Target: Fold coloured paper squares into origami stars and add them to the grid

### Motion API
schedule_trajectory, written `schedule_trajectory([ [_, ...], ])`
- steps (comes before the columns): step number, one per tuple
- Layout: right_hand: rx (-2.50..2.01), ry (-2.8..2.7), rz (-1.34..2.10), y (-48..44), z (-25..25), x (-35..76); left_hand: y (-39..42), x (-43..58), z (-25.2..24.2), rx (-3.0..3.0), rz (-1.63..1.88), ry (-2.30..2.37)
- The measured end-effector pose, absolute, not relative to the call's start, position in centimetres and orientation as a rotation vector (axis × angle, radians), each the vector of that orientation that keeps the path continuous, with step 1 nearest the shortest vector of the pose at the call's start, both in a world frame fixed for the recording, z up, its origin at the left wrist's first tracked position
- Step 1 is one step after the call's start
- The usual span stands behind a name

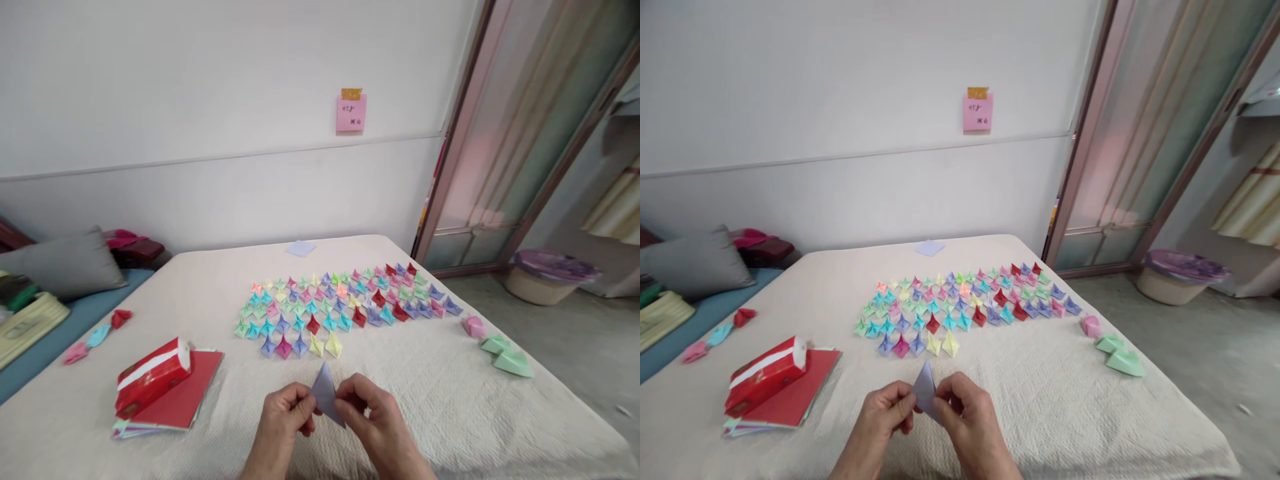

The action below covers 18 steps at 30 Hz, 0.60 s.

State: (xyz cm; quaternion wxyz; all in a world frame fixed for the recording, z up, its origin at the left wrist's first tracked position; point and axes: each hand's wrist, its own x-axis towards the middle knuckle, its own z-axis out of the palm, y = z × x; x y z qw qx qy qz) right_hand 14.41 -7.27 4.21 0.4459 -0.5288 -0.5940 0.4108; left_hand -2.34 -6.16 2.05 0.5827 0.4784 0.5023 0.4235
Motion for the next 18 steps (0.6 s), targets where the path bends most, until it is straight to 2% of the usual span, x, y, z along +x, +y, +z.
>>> schedule_trajectory([
  [6, -1.219, -1.237, 1.297, -6.7, 3.8, 14.5, -6.6, -2.2, 2.7, 1.278, 0.978, 1.208],
  [18, -1.081, -1.013, 1.540, -6.6, 2.5, 14.5, -7.3, -2.0, 3.0, 1.449, 0.972, 1.195],
])
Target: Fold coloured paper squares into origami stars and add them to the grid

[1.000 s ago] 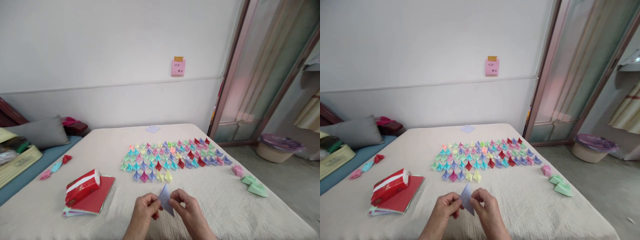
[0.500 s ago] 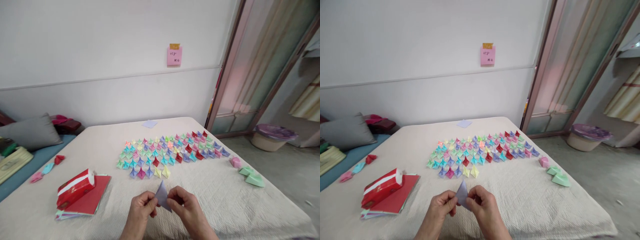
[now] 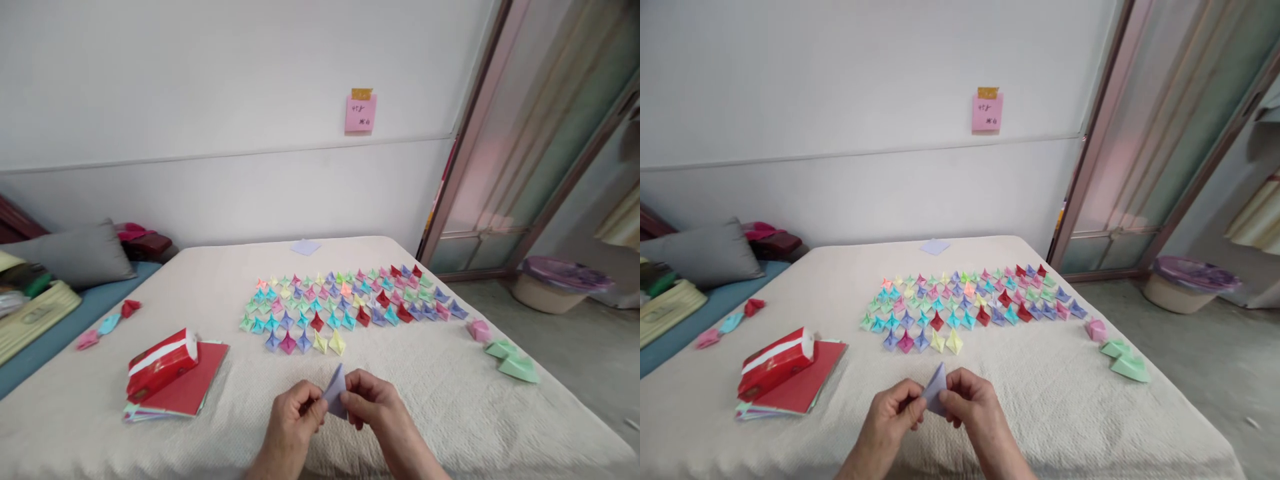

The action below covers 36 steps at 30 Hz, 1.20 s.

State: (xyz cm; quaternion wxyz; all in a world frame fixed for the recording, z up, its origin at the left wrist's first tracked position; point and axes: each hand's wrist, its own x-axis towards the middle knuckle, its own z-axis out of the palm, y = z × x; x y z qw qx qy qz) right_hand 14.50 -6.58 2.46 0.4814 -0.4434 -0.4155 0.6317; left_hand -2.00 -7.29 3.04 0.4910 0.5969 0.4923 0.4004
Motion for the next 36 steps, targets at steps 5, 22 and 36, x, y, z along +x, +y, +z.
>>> schedule_trajectory([
  [5, -0.989, -0.931, 1.674, -6.9, 2.8, 14.6, -7.9, -1.8, 4.3, 1.314, 0.996, 0.944],
  [22, -0.788, -0.810, 1.925, -7.3, 3.4, 14.8, -7.9, -2.2, 3.6, 0.686, 0.871, 0.671],
  [36, -0.918, -0.975, 1.710, -6.8, 3.6, 15.0, -7.7, -2.1, 4.4, 0.993, 0.957, 0.861],
])
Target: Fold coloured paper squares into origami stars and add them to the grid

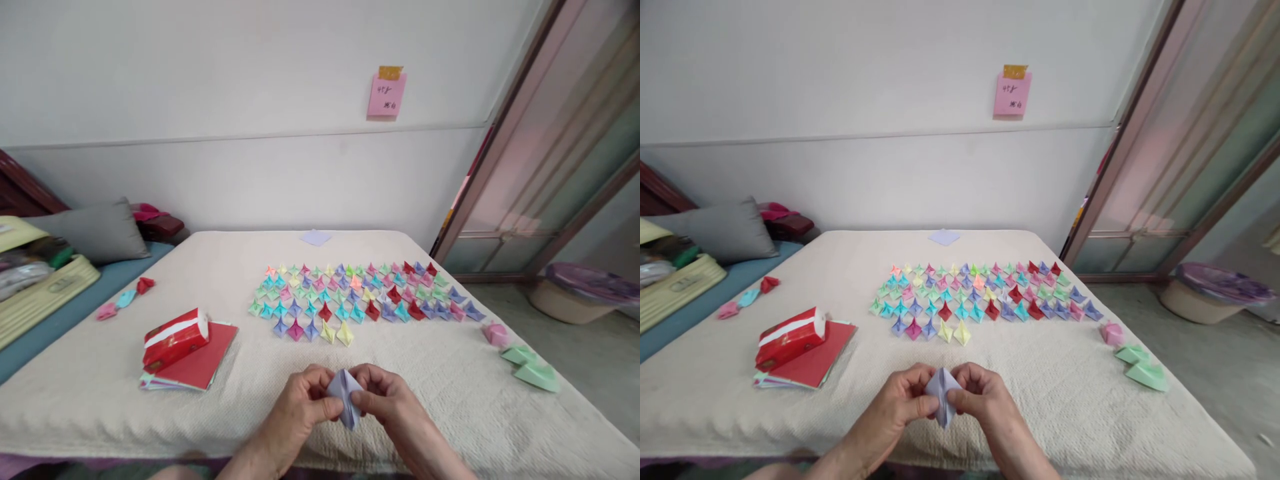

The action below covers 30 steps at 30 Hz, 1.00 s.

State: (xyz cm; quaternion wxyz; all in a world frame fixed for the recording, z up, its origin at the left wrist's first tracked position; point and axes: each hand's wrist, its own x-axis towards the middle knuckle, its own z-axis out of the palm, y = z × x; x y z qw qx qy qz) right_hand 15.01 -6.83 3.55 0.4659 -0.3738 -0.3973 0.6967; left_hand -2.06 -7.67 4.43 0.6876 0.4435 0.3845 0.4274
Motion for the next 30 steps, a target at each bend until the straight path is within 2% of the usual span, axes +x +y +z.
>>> schedule_trajectory([
  [8, -1.132, -1.120, 1.584, -6.7, 2.8, 14.6, -7.7, -1.6, 3.8, 1.038, 0.976, 1.055],
  [19, -1.046, -1.003, 1.484, -7.7, 3.4, 13.8, -8.1, -1.6, 3.3, 0.998, 1.164, 1.010],
  [30, -0.945, -0.961, 1.558, -7.7, 3.7, 14.3, -8.4, -2.4, 4.0, 1.135, 1.118, 0.959],
])
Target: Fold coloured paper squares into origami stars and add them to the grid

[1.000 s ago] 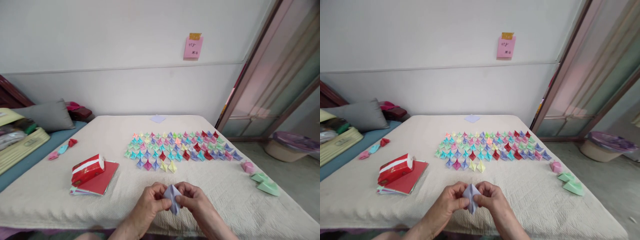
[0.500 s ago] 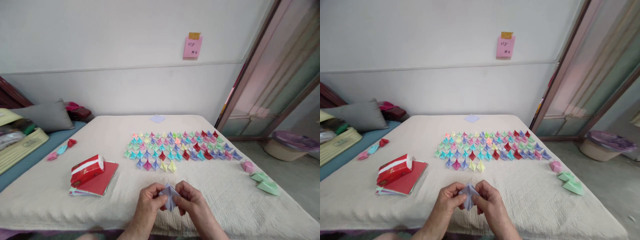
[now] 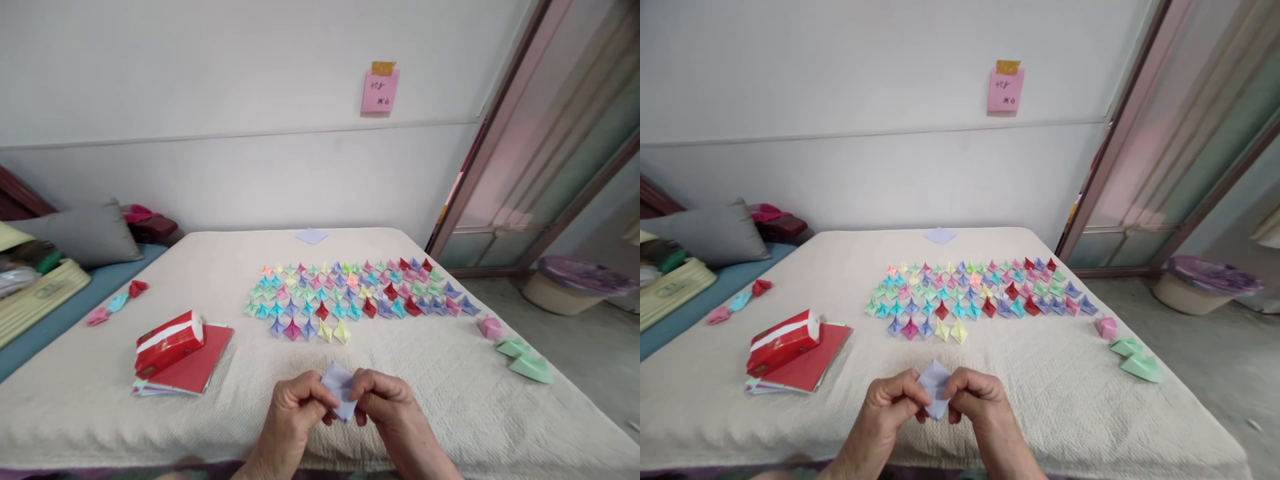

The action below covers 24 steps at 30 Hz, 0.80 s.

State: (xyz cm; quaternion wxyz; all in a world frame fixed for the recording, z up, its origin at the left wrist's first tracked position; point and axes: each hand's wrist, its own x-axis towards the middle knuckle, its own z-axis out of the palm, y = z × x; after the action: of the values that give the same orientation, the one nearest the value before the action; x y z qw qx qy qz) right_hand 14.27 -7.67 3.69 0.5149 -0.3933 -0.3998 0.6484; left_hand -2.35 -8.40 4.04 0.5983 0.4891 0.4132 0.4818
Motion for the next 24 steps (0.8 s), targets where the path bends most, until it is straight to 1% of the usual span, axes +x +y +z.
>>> schedule_trajectory([
  [7, -1.046, -1.028, 1.467, -7.59, 3.35, 14.32, -8.32, -2.34, 3.89, 1.210, 1.072, 0.980],
  [13, -1.020, -1.012, 1.522, -7.60, 3.32, 14.03, -8.07, -1.86, 3.55, 1.170, 1.052, 1.048],
  [19, -0.946, -0.968, 1.547, -7.86, 4.02, 13.89, -8.14, -1.90, 3.56, 1.119, 1.103, 1.064],
  [24, -0.991, -1.033, 1.553, -7.80, 4.05, 13.97, -8.17, -2.16, 3.47, 1.288, 1.109, 1.069],
])
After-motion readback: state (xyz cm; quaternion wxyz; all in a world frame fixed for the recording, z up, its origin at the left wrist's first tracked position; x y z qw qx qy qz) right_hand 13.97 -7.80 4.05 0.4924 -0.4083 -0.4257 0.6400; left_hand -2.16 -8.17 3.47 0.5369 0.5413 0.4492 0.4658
